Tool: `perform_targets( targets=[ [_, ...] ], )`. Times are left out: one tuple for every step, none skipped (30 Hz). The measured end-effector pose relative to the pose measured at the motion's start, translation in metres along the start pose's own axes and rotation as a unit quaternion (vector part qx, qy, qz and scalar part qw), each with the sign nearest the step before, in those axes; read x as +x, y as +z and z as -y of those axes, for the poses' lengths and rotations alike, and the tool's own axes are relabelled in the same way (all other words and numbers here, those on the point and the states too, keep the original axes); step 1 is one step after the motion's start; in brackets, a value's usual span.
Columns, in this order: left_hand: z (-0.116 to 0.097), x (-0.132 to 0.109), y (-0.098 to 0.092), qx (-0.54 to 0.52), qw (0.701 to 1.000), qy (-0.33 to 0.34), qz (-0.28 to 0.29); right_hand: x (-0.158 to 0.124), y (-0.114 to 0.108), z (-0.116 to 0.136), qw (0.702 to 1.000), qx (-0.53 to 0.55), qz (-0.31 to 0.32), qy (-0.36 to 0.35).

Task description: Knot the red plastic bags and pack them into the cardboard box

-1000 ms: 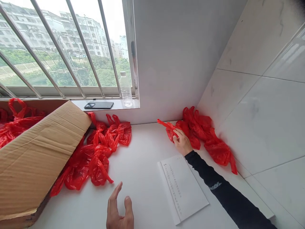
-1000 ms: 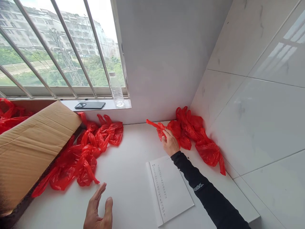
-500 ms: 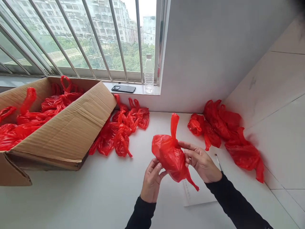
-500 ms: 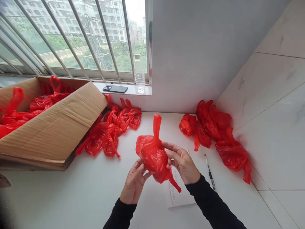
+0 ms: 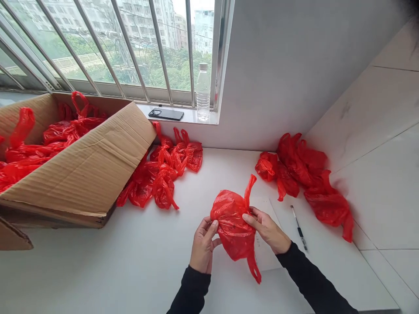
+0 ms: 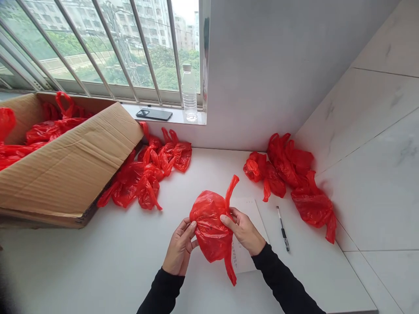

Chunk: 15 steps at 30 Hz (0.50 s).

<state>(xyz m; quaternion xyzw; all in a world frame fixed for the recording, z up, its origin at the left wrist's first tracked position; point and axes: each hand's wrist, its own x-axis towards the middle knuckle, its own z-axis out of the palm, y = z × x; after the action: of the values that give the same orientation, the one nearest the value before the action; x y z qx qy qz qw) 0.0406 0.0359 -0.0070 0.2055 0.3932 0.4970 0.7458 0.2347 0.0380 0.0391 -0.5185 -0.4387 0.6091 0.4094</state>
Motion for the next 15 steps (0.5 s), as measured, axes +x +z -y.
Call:
perform_targets(
  targets=[
    [0.000, -0.001, 0.001, 0.012, 1.000, -0.004, 0.006, 0.000, 0.002, 0.001, 1.000, 0.012, -0.013, -0.012],
    [0.001, -0.002, 0.002, 0.024, 1.000, -0.008, 0.016, 0.000, 0.004, 0.003, 0.999, 0.021, -0.031, -0.025],
    [0.002, -0.004, 0.005, 0.031, 0.999, -0.011, 0.030, -0.001, 0.007, 0.005, 0.998, 0.026, -0.051, -0.038],
    [0.003, -0.006, 0.008, 0.034, 0.998, -0.012, 0.045, -0.002, 0.010, 0.007, 0.996, 0.024, -0.065, -0.051],
    [0.004, -0.008, 0.012, 0.034, 0.997, -0.010, 0.063, -0.003, 0.014, 0.010, 0.996, 0.020, -0.070, -0.060],
    [0.005, -0.010, 0.015, 0.031, 0.996, -0.006, 0.082, -0.005, 0.018, 0.013, 0.996, 0.014, -0.061, -0.064],
    [0.006, -0.011, 0.017, 0.025, 0.995, -0.004, 0.099, -0.008, 0.022, 0.016, 0.997, 0.005, -0.040, -0.063],
    [0.007, -0.012, 0.019, 0.016, 0.994, -0.005, 0.111, -0.010, 0.025, 0.019, 0.998, -0.005, -0.011, -0.058],
    [0.008, -0.011, 0.020, 0.005, 0.993, -0.008, 0.116, -0.013, 0.027, 0.021, 0.998, -0.016, 0.015, -0.051],
    [0.008, -0.010, 0.021, -0.010, 0.993, -0.012, 0.116, -0.014, 0.028, 0.022, 0.998, -0.029, 0.029, -0.046],
    [0.008, -0.009, 0.020, -0.027, 0.993, -0.017, 0.112, -0.015, 0.028, 0.023, 0.998, -0.043, 0.027, -0.047],
    [0.008, -0.007, 0.019, -0.043, 0.993, -0.022, 0.105, -0.015, 0.026, 0.022, 0.997, -0.057, 0.009, -0.053],
    [0.008, -0.005, 0.017, -0.054, 0.993, -0.025, 0.097, -0.014, 0.024, 0.020, 0.995, -0.071, -0.021, -0.062],
    [0.008, -0.004, 0.016, -0.063, 0.994, -0.026, 0.086, -0.013, 0.021, 0.017, 0.992, -0.088, -0.055, -0.070],
    [0.008, -0.002, 0.014, -0.067, 0.995, -0.026, 0.072, -0.011, 0.018, 0.014, 0.988, -0.106, -0.083, -0.074]
  ],
)
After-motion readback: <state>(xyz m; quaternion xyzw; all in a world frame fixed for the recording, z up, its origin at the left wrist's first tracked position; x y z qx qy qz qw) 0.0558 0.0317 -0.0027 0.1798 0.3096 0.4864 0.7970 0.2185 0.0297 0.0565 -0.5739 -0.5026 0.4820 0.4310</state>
